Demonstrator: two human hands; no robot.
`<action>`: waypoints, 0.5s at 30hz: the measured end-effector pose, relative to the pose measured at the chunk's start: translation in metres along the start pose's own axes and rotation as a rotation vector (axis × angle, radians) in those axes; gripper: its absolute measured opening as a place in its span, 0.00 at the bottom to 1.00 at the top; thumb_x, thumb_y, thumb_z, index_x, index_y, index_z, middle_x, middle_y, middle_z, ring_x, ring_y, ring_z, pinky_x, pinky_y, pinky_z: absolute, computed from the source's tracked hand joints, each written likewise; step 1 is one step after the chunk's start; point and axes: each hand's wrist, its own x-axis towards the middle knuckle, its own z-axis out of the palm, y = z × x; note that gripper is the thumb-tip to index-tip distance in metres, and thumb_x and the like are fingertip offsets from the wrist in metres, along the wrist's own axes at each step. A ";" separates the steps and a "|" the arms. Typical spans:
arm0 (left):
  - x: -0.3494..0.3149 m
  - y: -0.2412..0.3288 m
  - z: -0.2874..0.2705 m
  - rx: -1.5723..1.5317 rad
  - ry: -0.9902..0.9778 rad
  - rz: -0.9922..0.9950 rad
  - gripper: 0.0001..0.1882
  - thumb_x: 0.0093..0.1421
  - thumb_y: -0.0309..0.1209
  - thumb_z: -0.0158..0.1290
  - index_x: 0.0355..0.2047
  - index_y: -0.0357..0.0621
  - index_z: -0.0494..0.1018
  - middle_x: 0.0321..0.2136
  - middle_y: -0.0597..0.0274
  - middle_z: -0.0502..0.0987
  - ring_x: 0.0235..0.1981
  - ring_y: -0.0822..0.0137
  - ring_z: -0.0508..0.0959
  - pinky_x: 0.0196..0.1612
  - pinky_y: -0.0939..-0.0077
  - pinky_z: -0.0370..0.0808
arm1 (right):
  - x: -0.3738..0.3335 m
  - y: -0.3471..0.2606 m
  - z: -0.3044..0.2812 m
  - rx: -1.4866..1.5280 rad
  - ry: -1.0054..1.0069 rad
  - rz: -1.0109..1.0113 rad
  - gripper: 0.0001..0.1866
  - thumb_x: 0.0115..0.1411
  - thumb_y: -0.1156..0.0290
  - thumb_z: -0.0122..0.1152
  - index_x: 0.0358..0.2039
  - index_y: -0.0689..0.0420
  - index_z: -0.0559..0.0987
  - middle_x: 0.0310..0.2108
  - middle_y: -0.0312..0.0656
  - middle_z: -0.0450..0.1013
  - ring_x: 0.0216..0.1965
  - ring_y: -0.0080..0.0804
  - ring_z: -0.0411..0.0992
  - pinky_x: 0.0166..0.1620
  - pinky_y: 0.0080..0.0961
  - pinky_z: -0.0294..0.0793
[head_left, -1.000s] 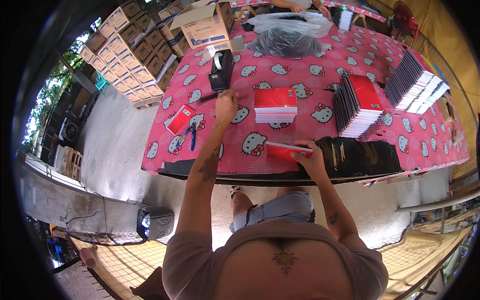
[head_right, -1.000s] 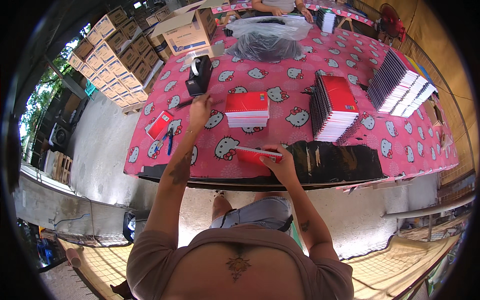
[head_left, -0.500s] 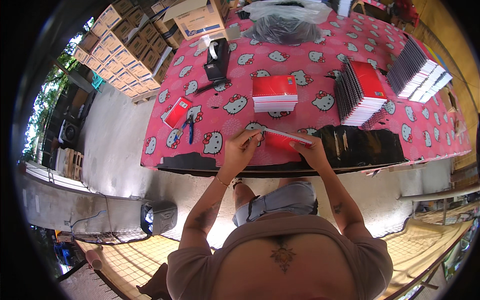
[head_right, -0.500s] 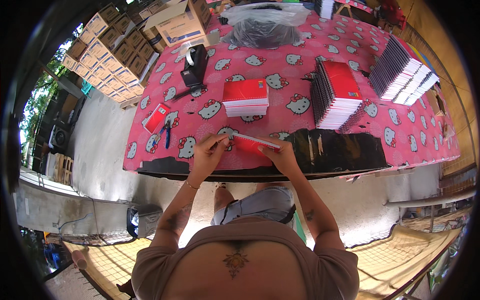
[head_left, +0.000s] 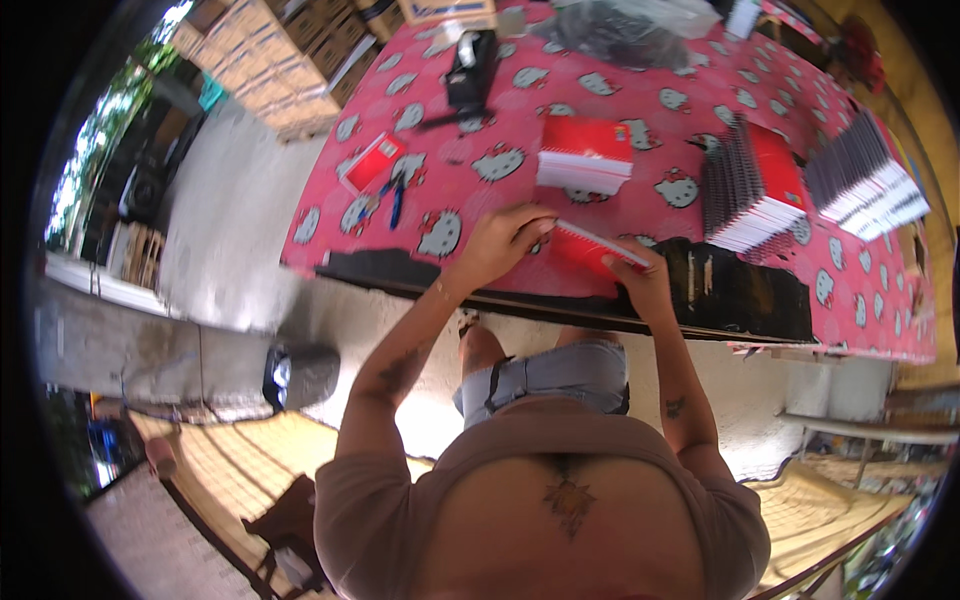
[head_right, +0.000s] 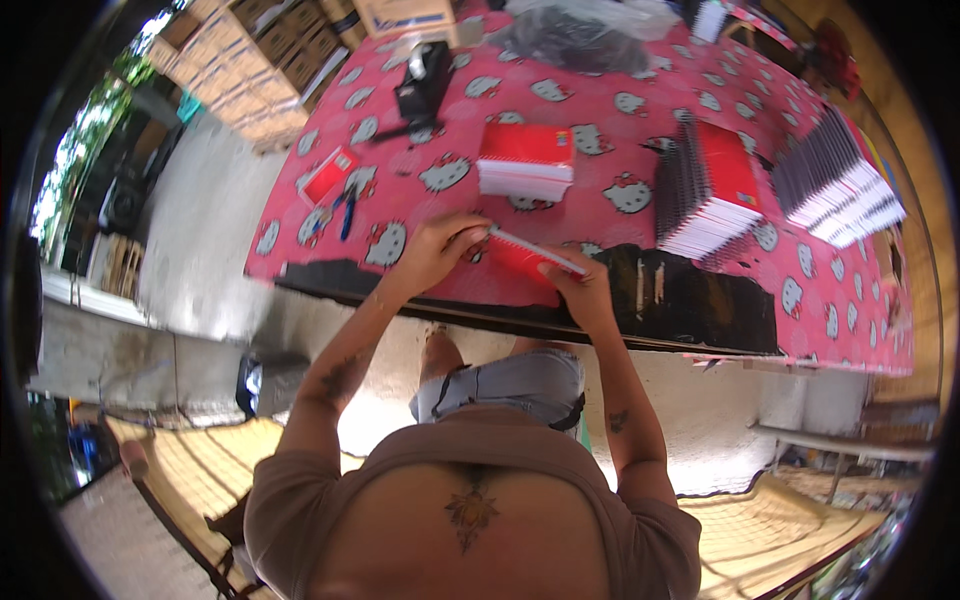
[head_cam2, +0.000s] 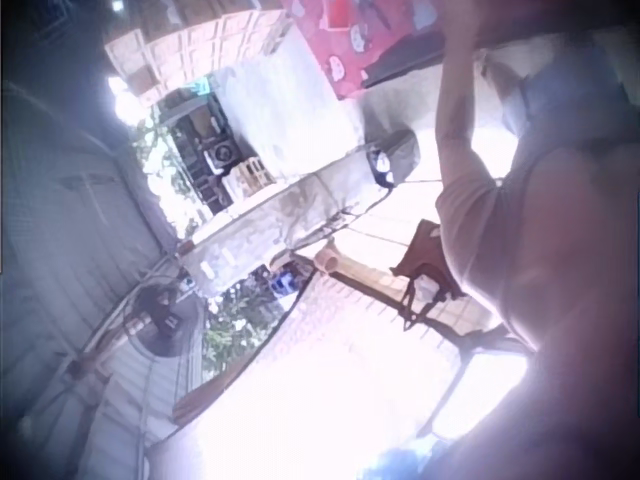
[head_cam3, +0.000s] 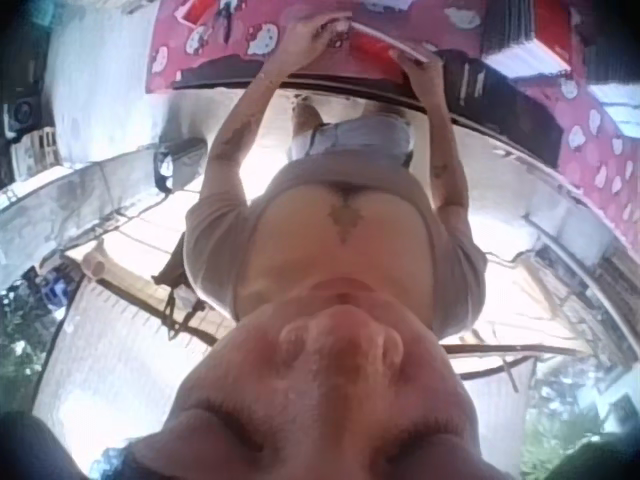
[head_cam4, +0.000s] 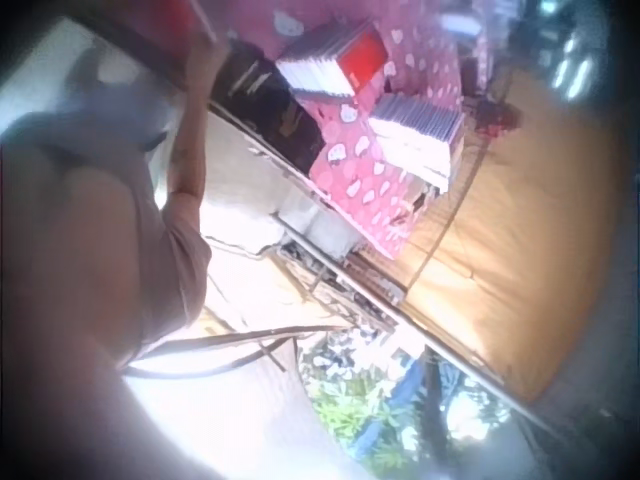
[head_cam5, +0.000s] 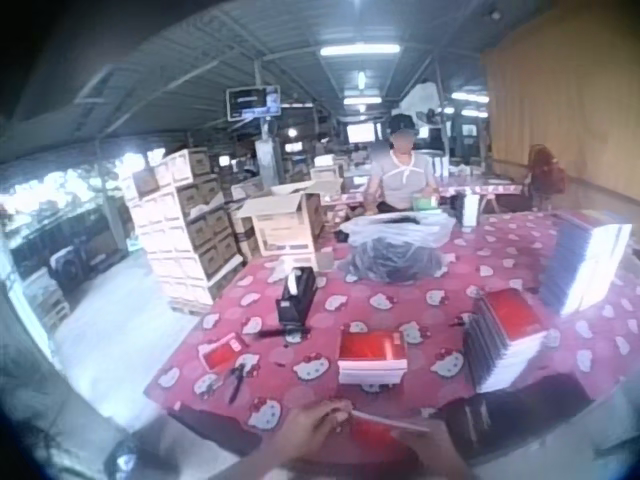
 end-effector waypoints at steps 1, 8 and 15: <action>0.000 -0.008 0.001 -0.061 -0.057 -0.045 0.12 0.62 0.27 0.58 0.46 0.41 0.76 0.33 0.56 0.76 0.32 0.65 0.79 0.34 0.71 0.76 | 0.000 -0.004 0.000 -0.014 -0.005 -0.011 0.12 0.60 0.76 0.66 0.45 0.63 0.82 0.36 0.34 0.76 0.38 0.18 0.70 0.42 0.17 0.71; 0.014 0.003 -0.002 0.065 -0.083 0.168 0.12 0.61 0.35 0.59 0.42 0.44 0.76 0.36 0.55 0.77 0.35 0.52 0.80 0.37 0.61 0.74 | -0.004 -0.004 -0.011 0.002 0.014 -0.004 0.13 0.61 0.75 0.66 0.47 0.62 0.81 0.38 0.33 0.76 0.38 0.17 0.70 0.42 0.16 0.71; 0.011 0.014 -0.005 0.215 -0.068 0.245 0.12 0.64 0.38 0.56 0.38 0.42 0.77 0.36 0.52 0.77 0.34 0.50 0.79 0.36 0.57 0.74 | 0.000 -0.004 -0.012 0.005 0.006 0.016 0.14 0.61 0.73 0.67 0.47 0.60 0.82 0.37 0.31 0.76 0.37 0.16 0.71 0.39 0.16 0.72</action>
